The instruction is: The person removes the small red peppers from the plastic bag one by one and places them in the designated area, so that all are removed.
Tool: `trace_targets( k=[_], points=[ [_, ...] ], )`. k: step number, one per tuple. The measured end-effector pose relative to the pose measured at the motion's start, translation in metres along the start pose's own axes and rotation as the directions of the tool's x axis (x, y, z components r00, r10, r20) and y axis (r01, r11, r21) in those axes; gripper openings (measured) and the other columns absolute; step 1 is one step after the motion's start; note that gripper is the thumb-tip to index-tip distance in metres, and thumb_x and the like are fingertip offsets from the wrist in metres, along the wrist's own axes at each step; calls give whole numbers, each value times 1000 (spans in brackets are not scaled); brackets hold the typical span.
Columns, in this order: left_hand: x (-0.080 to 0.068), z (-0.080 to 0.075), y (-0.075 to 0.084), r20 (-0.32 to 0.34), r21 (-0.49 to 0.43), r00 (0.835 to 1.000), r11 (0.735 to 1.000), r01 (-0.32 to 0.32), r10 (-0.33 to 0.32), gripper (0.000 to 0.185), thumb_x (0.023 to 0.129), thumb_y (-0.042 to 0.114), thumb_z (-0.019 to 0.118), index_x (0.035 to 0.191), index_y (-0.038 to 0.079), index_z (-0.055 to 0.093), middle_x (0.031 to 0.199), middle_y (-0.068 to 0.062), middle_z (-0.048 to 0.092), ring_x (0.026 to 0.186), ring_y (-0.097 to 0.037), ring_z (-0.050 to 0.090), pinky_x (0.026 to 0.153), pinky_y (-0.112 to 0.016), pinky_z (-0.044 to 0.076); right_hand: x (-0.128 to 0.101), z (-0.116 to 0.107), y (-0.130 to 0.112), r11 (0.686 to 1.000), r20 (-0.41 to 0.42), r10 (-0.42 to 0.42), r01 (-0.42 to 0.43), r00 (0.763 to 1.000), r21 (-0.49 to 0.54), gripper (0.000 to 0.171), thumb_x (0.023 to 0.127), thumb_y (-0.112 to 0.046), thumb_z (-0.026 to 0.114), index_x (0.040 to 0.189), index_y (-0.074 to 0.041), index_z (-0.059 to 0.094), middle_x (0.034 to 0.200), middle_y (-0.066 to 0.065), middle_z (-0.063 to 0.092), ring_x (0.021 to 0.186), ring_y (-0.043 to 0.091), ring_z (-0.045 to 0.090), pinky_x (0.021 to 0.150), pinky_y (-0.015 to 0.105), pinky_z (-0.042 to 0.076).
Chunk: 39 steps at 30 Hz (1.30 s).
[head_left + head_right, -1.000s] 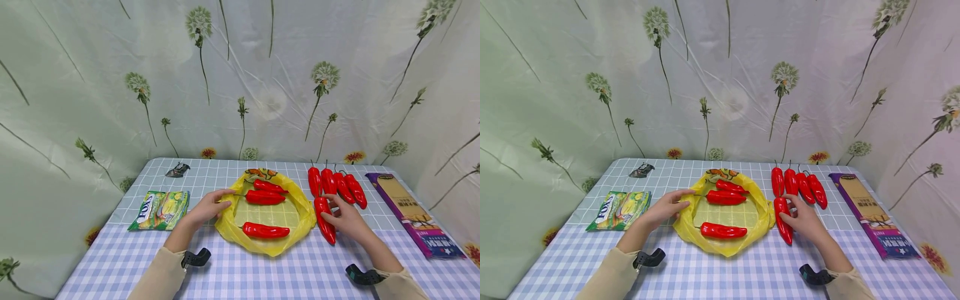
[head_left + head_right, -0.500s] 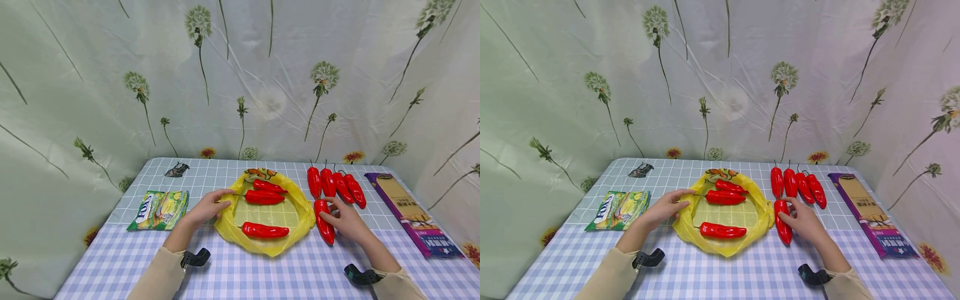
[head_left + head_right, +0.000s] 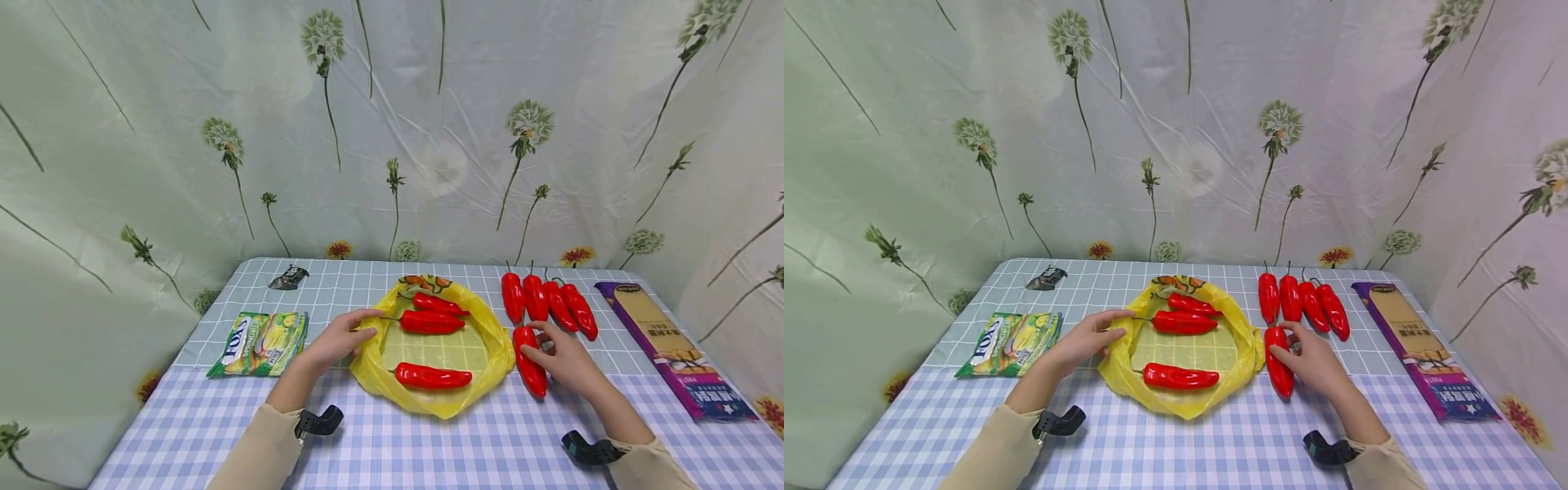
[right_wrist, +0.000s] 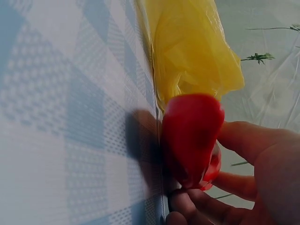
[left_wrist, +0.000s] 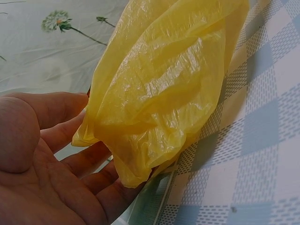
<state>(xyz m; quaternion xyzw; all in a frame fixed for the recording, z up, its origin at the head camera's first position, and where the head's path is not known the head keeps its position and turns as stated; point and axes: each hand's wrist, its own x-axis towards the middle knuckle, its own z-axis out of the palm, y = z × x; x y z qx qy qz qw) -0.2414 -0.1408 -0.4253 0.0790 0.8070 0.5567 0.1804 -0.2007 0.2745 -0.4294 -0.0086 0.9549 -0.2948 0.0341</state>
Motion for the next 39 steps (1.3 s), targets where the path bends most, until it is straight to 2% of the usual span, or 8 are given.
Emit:
trace_targets(
  k=[9, 18, 21, 27, 34, 39],
  points=[
    [-1, -2, -1, 9, -7, 1000, 1000, -20, 20, 42, 100, 19, 59, 142, 19, 56, 140, -12, 54, 61, -16, 44, 60, -25, 43, 0, -2, 0, 999, -47, 16, -19, 999, -50, 72, 86, -40, 75, 139, 0, 48, 118, 26, 59, 98, 35, 60, 72, 40, 60],
    [-1, 0, 0, 11, -17, 1000, 1000, -16, 16, 41, 100, 18, 58, 141, 20, 57, 140, -12, 54, 61, -16, 45, 60, -25, 43, -3, -6, -12, 999, -144, -7, 0, 990, -47, 59, 85, -30, 76, 133, -4, 53, 116, 22, 57, 92, 27, 57, 62, 30, 57],
    [0, -1, -1, 14, -14, 1000, 1000, -17, 17, 42, 100, 18, 58, 142, 20, 56, 140, -12, 54, 61, -15, 45, 60, -24, 43, -5, -8, -21, 998, -169, -49, 43, 984, -41, 56, 85, -26, 77, 133, -6, 55, 118, 21, 58, 94, 28, 57, 63, 32, 58],
    [1, -1, -4, 3, -10, 999, 999, -37, 37, 42, 100, 17, 59, 142, 18, 56, 138, -14, 55, 60, -14, 45, 57, -24, 43, -6, -9, -39, 984, -191, -180, 178, 965, -26, 49, 85, -18, 77, 130, -11, 58, 119, 17, 60, 99, 28, 59, 74, 40, 61],
    [1, -2, -5, 13, -16, 999, 999, -45, 45, 42, 100, 17, 58, 142, 17, 56, 136, -15, 55, 60, -15, 45, 58, -24, 43, -6, -2, -60, 946, -148, -317, 323, 937, 23, 49, 84, -15, 78, 130, -15, 61, 122, 11, 61, 103, 27, 63, 82, 39, 61],
    [0, -2, -2, 15, -20, 999, 999, -44, 44, 42, 100, 17, 58, 142, 17, 56, 137, -14, 54, 61, -15, 45, 59, -24, 43, -5, 7, -76, 924, -113, -374, 380, 921, 42, 45, 84, -13, 78, 127, -14, 63, 119, 8, 63, 102, 21, 62, 82, 34, 60]
  ],
)
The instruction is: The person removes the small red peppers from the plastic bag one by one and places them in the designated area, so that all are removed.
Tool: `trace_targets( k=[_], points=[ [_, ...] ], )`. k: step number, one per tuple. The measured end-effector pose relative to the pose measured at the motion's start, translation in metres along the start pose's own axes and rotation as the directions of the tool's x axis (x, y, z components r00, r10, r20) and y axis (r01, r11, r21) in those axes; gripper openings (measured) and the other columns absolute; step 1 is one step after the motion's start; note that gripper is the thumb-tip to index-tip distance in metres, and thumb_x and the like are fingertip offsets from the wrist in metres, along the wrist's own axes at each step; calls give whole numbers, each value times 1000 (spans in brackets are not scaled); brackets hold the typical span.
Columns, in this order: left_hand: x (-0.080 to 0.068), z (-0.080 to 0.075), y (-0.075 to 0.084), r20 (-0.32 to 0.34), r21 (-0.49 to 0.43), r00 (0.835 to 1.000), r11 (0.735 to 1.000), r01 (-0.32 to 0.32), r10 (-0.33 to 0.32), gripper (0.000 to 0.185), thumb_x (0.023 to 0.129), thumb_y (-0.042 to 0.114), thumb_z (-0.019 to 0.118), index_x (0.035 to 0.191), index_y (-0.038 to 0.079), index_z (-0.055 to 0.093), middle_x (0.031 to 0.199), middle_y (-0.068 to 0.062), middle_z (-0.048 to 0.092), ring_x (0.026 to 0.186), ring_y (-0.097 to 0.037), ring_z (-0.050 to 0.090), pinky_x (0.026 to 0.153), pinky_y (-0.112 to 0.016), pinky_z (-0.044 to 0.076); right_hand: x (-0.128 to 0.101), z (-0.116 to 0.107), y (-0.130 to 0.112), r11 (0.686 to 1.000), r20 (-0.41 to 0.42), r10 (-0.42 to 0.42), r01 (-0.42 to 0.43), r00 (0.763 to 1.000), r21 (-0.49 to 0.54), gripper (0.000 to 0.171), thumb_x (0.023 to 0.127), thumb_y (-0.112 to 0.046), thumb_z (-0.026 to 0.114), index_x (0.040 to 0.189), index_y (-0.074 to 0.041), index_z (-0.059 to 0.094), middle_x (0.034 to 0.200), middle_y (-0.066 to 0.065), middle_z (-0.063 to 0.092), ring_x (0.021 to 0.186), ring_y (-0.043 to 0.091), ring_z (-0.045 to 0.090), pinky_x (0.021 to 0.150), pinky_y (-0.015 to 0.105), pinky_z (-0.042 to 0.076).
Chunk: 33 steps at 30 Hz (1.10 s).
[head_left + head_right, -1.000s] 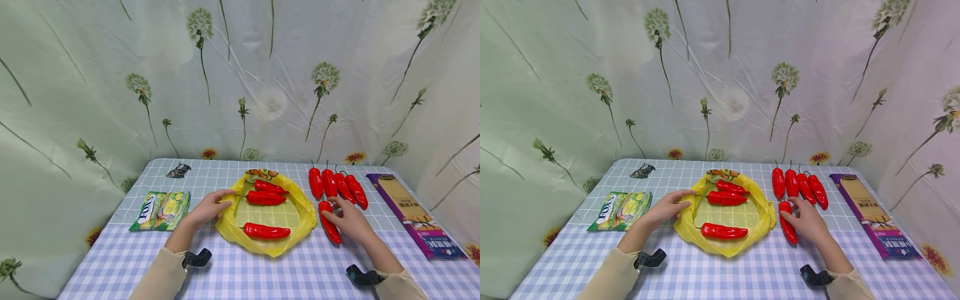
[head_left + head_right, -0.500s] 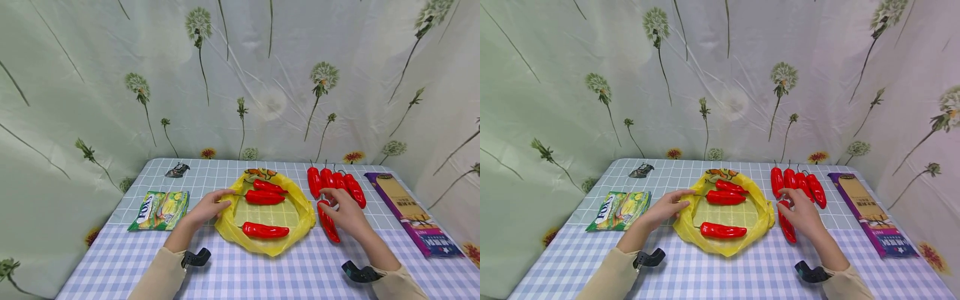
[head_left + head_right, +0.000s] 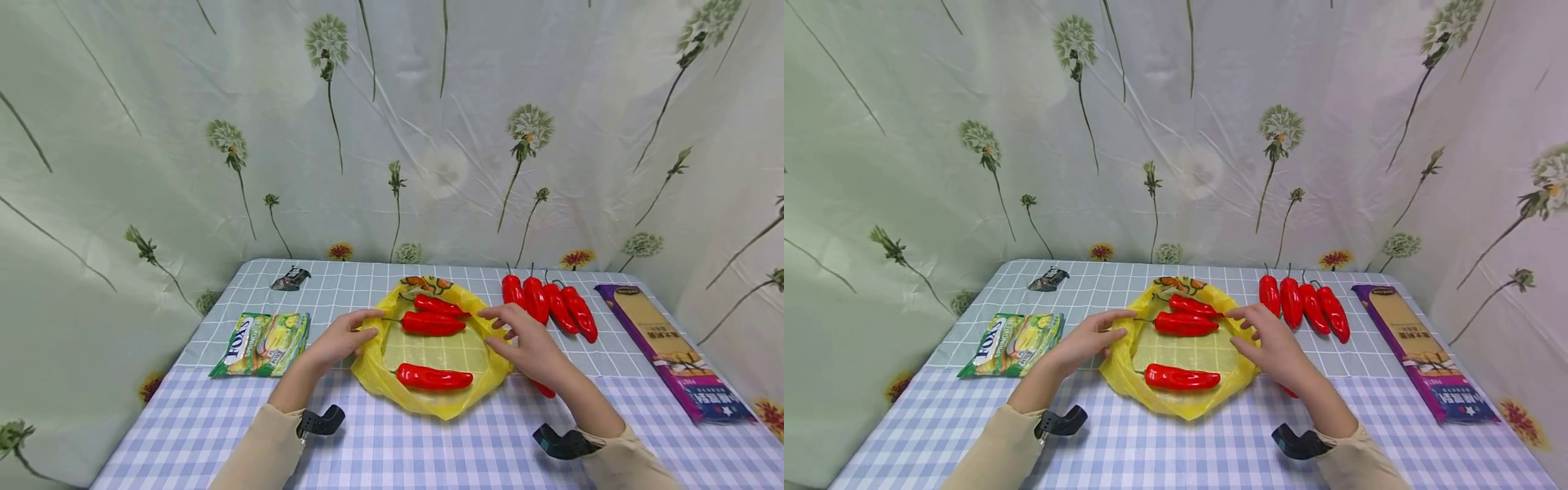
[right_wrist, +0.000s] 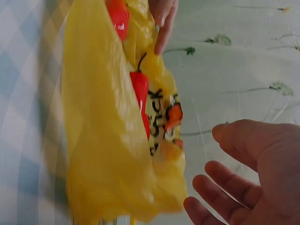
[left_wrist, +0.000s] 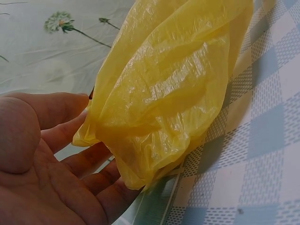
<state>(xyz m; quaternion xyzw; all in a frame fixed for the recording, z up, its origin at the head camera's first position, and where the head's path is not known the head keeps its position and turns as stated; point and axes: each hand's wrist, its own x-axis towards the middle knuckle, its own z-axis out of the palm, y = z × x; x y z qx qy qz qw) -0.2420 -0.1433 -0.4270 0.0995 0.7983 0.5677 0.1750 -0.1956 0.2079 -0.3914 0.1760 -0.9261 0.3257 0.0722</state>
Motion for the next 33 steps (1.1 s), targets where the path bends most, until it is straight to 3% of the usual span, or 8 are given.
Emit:
trace_targets(
  k=[8, 15, 22, 33],
  points=[
    [-4, 0, 4, 11, -6, 1000, 1000, -15, 15, 45, 98, 9, 57, 143, 15, 55, 140, -16, 53, 63, -16, 46, 59, -24, 44, 6, 16, -17, 994, 116, -65, 54, 991, 93, 44, 84, -11, 77, 126, -12, 63, 120, 10, 63, 106, 29, 62, 83, 37, 60],
    [-4, 0, 3, 18, -4, 1000, 1000, -26, 26, 47, 97, 7, 58, 143, 15, 54, 143, -16, 51, 68, -14, 49, 61, -24, 46, 9, 32, -26, 986, 245, -99, 61, 964, 157, 45, 87, -17, 76, 130, -16, 61, 127, 9, 62, 112, 28, 60, 83, 22, 54],
    [-2, -2, 1, 11, -9, 999, 999, -49, 49, 47, 97, 8, 58, 144, 14, 53, 146, -16, 49, 76, -15, 54, 62, -23, 47, 10, 44, -33, 983, 317, -133, 83, 939, 166, 51, 89, -25, 75, 137, -18, 58, 131, 7, 61, 112, 24, 59, 86, 35, 58],
    [-4, -1, 5, 15, -3, 999, 999, -37, 37, 47, 97, 8, 58, 144, 13, 53, 144, -17, 51, 76, -14, 54, 63, -24, 47, 8, 59, -38, 984, 424, -115, 43, 898, 175, 52, 90, -29, 74, 139, -19, 57, 131, 3, 61, 115, 21, 59, 91, 37, 57]
  ],
)
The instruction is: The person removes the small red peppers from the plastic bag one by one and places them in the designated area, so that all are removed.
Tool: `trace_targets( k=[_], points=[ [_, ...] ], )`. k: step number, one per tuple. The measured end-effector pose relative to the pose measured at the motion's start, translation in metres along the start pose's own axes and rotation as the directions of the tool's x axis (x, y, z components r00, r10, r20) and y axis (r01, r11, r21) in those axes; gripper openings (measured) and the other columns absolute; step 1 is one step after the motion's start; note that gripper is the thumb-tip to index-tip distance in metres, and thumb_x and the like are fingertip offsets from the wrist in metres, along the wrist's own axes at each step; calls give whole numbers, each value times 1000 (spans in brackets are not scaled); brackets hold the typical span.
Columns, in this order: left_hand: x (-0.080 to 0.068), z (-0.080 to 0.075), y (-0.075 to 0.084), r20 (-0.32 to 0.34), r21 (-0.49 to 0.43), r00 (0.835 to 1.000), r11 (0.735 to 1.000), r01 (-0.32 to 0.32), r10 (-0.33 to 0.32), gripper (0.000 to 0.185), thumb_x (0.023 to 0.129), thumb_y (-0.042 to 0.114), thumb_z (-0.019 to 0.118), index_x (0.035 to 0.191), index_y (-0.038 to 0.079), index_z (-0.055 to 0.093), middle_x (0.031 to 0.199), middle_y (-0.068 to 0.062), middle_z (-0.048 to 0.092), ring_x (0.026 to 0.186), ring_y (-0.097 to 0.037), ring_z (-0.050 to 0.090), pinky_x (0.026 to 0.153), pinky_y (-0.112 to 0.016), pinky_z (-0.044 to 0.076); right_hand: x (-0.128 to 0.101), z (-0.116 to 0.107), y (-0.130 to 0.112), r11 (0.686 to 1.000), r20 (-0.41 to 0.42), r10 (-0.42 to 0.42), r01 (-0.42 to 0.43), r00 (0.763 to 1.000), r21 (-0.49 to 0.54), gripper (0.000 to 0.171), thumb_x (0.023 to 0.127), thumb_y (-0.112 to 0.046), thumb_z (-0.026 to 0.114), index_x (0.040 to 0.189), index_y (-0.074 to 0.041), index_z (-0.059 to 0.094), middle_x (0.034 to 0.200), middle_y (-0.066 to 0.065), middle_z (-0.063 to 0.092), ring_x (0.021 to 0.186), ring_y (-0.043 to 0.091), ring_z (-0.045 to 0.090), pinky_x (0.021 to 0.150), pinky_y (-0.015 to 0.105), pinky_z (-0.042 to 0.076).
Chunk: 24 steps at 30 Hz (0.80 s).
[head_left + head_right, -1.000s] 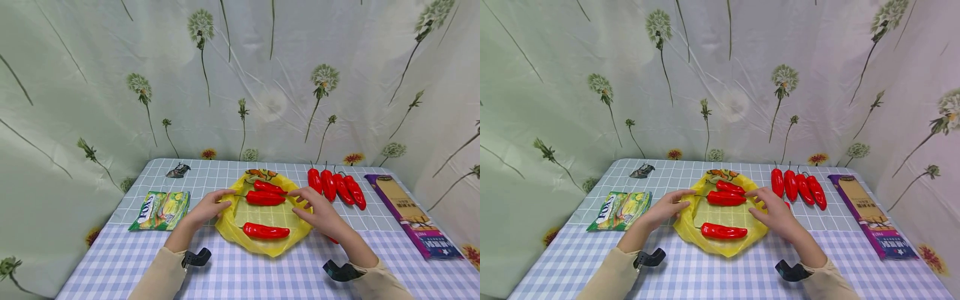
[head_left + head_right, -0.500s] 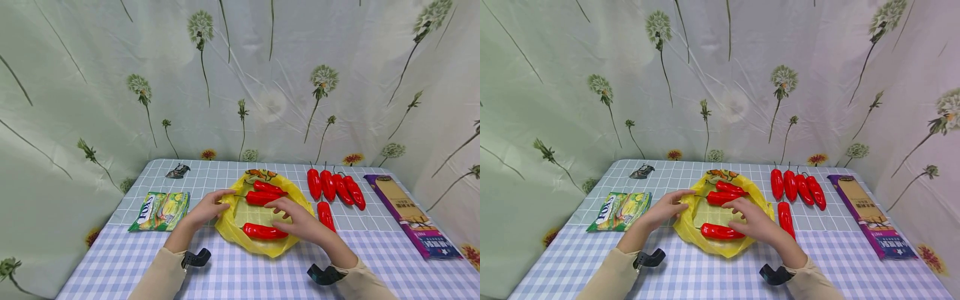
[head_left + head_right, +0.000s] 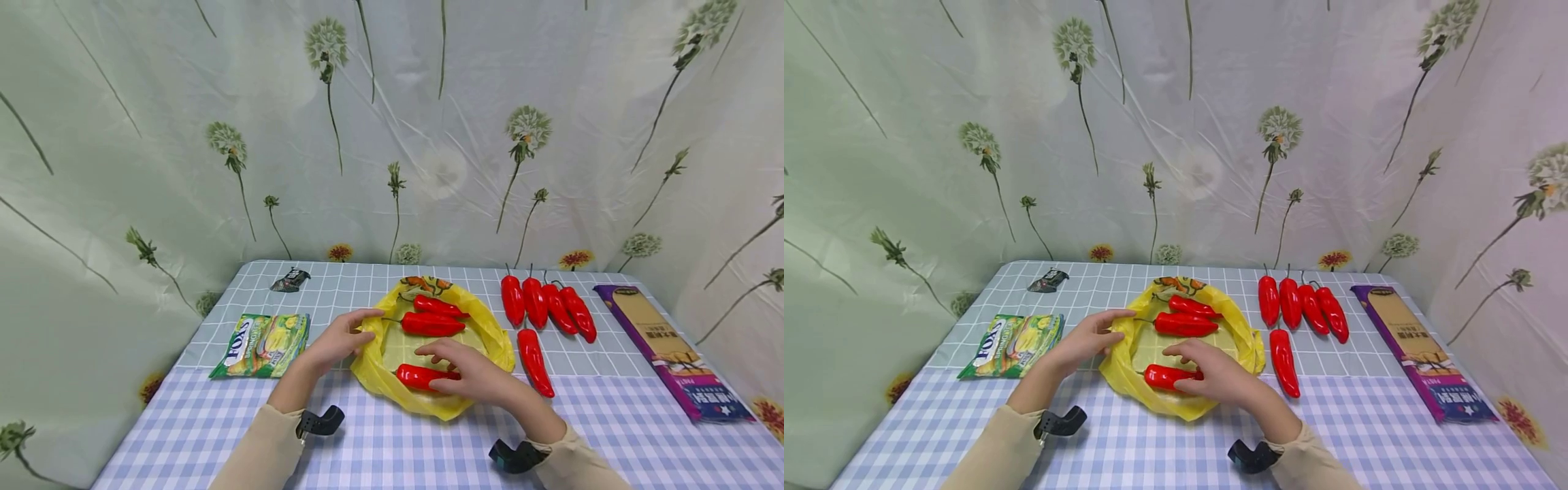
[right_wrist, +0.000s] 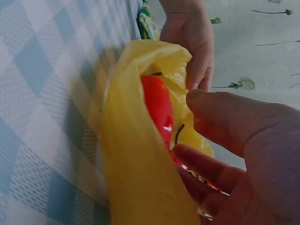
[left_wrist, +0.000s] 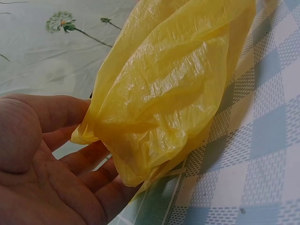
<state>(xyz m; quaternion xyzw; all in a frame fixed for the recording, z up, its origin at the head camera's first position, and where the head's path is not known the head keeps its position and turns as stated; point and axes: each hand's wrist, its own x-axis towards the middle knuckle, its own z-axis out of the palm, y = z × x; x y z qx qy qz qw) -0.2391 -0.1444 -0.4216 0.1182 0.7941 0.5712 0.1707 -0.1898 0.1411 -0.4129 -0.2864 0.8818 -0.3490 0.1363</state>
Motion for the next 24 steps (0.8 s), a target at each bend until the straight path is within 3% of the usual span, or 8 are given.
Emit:
trace_targets(
  k=[12, 24],
  points=[
    [1, 0, -3, -1, 0, 1000, 1000, -4, 4, 47, 97, 9, 59, 143, 15, 54, 144, -17, 51, 70, -14, 51, 62, -24, 46, 4, 14, 2, 996, 8, 23, -22, 1000, -83, 45, 93, -31, 70, 136, -25, 59, 129, -5, 63, 111, 13, 59, 97, 41, 53],
    [2, 1, -4, -2, 2, 1000, 1000, 14, -14, 45, 98, 11, 59, 142, 17, 55, 144, -14, 51, 77, -14, 55, 64, -24, 47, 5, 19, 4, 992, 11, 32, -31, 999, -125, 47, 91, -29, 72, 137, -28, 59, 132, -5, 63, 121, 20, 57, 104, 50, 48]
  ],
)
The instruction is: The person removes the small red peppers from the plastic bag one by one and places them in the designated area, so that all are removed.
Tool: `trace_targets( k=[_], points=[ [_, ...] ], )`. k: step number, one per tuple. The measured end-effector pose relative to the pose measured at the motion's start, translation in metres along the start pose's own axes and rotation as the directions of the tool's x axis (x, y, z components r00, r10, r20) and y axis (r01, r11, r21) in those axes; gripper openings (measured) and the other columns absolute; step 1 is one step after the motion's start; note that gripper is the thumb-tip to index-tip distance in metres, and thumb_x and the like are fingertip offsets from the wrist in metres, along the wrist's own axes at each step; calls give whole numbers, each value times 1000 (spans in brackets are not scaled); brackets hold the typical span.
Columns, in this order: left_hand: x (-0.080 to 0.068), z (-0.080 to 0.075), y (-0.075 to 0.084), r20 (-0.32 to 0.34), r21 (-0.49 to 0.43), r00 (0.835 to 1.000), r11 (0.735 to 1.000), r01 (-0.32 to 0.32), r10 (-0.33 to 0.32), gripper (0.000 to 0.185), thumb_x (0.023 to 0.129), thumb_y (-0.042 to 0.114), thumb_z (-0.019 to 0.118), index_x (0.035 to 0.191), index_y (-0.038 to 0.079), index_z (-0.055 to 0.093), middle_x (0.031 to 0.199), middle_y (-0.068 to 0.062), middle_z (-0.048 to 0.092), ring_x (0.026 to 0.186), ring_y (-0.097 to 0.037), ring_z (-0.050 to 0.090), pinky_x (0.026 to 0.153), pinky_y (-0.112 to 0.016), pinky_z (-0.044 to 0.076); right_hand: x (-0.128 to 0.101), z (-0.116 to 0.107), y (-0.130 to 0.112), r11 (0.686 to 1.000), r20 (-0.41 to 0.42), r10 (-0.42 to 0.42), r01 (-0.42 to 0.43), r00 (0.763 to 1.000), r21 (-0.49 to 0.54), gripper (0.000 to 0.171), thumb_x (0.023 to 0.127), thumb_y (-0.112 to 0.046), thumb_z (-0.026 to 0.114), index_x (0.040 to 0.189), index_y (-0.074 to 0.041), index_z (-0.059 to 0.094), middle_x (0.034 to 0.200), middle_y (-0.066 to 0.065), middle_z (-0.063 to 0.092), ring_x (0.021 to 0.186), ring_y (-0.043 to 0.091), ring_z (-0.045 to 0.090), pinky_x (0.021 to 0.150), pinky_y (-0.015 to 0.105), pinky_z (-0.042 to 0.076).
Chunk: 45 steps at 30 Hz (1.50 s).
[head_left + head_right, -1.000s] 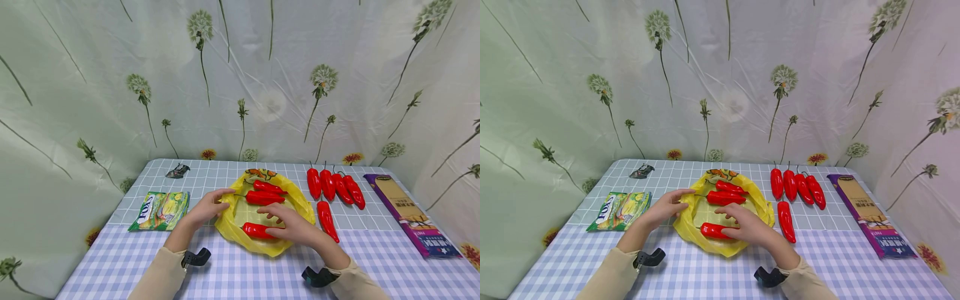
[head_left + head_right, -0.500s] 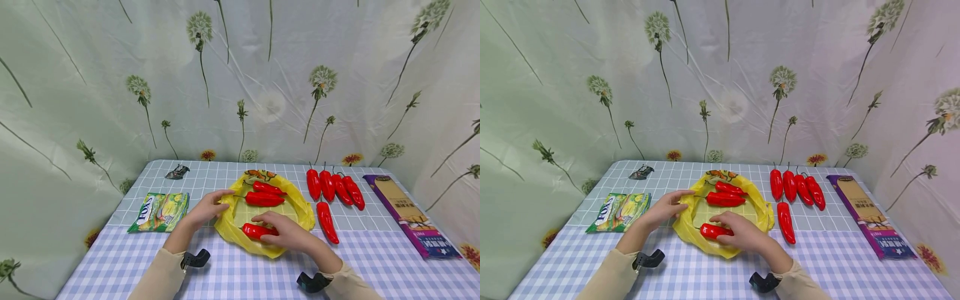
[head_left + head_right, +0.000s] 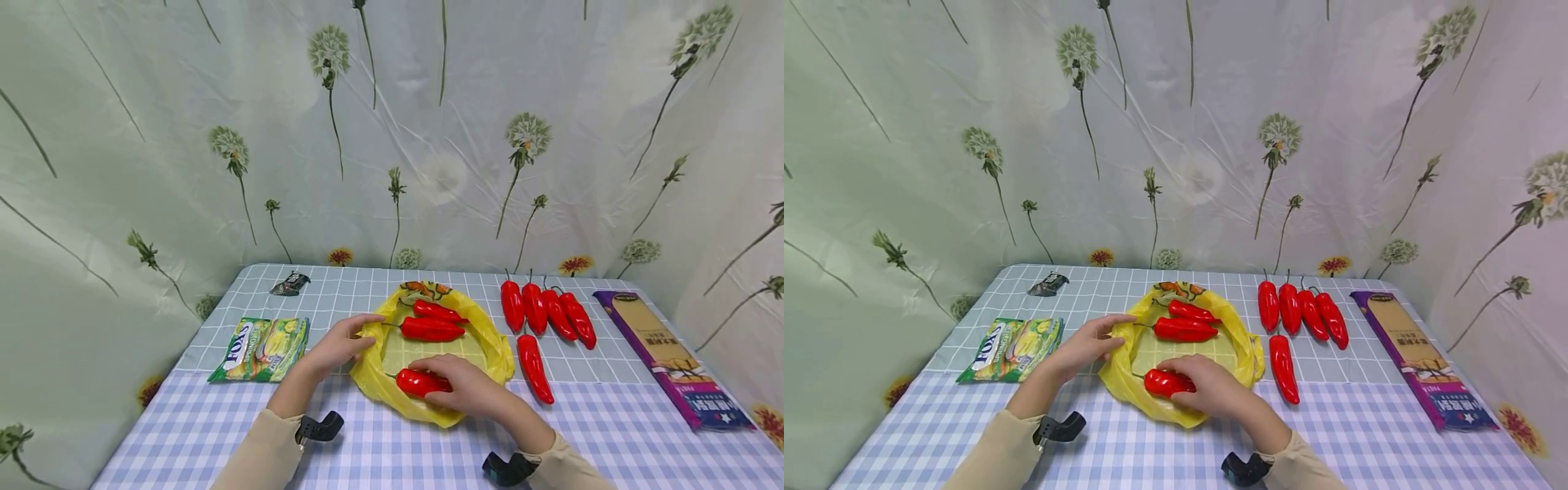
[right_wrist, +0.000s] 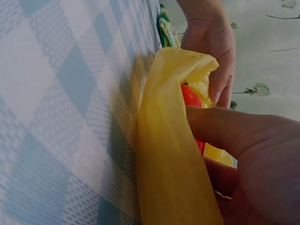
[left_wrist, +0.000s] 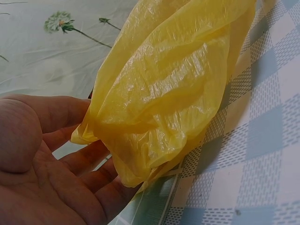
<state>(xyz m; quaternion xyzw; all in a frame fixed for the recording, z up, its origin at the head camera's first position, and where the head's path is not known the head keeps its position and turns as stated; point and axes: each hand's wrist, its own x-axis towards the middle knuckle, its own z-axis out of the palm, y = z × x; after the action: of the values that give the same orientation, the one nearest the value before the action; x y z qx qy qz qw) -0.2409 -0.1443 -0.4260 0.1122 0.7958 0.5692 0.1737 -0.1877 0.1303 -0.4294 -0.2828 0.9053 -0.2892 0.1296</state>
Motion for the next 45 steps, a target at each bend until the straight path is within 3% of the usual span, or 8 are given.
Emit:
trace_targets(
  k=[11, 20, 26, 35, 45],
  points=[
    [-2, -1, 0, 4, -14, 1000, 1000, -5, 5, 46, 98, 11, 59, 143, 16, 54, 143, -15, 52, 71, -12, 52, 64, -23, 47, -1, -2, -3, 998, -23, 1, -2, 1000, -60, 54, 89, -25, 74, 139, -26, 56, 128, -5, 63, 117, 17, 57, 102, 47, 50],
    [-1, -1, -1, 2, -17, 1000, 999, -27, 27, 46, 98, 9, 58, 143, 14, 54, 140, -18, 53, 72, -12, 53, 64, -24, 47, -3, -7, -2, 997, -76, 43, -48, 996, -53, 54, 86, -21, 75, 137, -23, 57, 131, -2, 62, 118, 19, 56, 102, 48, 51],
    [-2, -1, 1, -2, -11, 1000, 1000, -27, 27, 46, 98, 9, 59, 143, 14, 54, 140, -17, 53, 73, -13, 53, 64, -25, 47, -3, -12, -2, 998, -120, 66, -63, 991, 30, 61, 86, -19, 75, 142, -26, 49, 128, -4, 60, 111, 17, 57, 94, 42, 55],
    [-1, -1, 0, -1, -5, 1000, 1000, -24, 24, 46, 98, 9, 58, 143, 14, 54, 144, -16, 51, 75, -13, 54, 65, -25, 47, -9, -26, -9, 983, -188, 32, 3, 982, 183, 67, 85, -10, 72, 142, -30, 44, 132, -1, 56, 112, 20, 57, 83, 29, 58],
    [0, -2, 0, -1, -3, 1000, 1000, -13, 13, 45, 98, 10, 59, 143, 15, 55, 143, -16, 52, 67, -14, 48, 63, -25, 46, -23, -57, -2, 977, -268, 24, 35, 963, 212, 67, 79, -5, 73, 137, -16, 41, 129, 11, 56, 114, 29, 59, 87, 39, 59]
  ],
)
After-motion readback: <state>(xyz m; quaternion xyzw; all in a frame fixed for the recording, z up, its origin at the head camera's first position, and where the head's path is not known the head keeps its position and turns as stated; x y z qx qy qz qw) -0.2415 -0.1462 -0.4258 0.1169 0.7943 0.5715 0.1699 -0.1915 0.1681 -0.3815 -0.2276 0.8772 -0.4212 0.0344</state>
